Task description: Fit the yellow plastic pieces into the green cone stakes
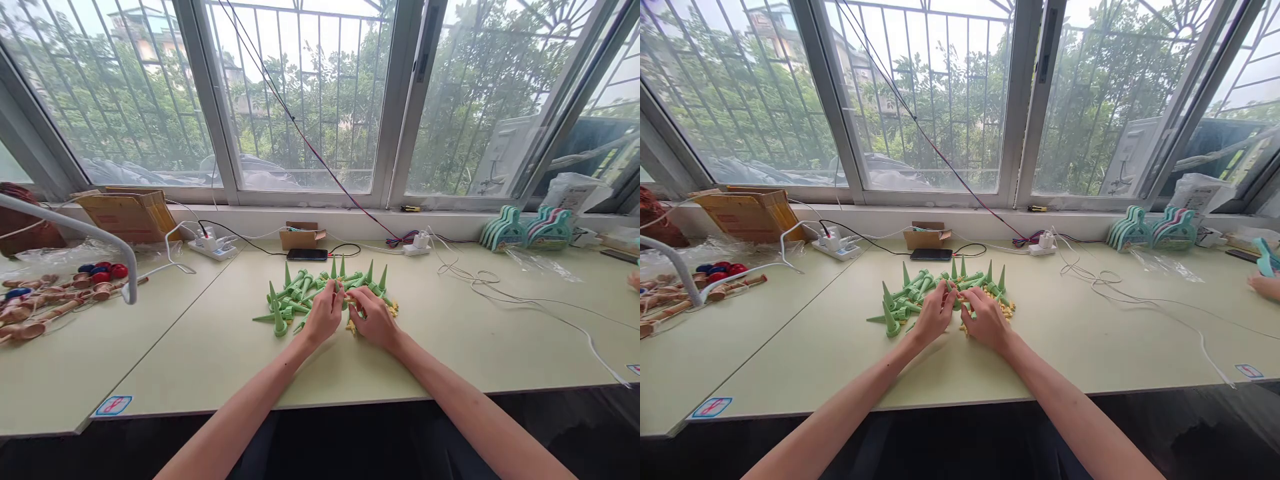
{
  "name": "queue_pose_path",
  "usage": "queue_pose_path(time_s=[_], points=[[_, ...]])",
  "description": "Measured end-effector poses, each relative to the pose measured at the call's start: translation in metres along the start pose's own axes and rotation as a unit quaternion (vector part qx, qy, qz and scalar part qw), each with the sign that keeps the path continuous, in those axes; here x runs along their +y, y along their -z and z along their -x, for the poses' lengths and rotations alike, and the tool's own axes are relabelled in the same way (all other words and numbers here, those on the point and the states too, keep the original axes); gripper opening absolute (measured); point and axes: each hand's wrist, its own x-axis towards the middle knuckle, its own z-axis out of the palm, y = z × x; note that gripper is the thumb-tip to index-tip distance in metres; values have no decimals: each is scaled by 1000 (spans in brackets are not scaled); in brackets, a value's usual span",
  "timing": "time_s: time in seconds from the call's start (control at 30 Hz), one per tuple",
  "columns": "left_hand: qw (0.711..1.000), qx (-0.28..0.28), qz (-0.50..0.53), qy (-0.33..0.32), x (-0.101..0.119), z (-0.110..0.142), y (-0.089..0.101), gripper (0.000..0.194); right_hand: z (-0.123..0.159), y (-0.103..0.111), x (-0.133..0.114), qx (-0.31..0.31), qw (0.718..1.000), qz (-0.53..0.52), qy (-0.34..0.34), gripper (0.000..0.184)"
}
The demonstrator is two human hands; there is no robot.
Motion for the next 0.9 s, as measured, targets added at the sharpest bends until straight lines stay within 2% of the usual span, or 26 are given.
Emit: queue_pose_path(time_s=[0.63, 0.9], points=[[999, 13, -42, -22, -1, 1, 1, 5, 1, -4, 6, -17, 1000, 13, 5, 37], [999, 23, -35, -13, 3, -1, 1, 6, 1, -4, 6, -9, 1000, 11, 6, 31]])
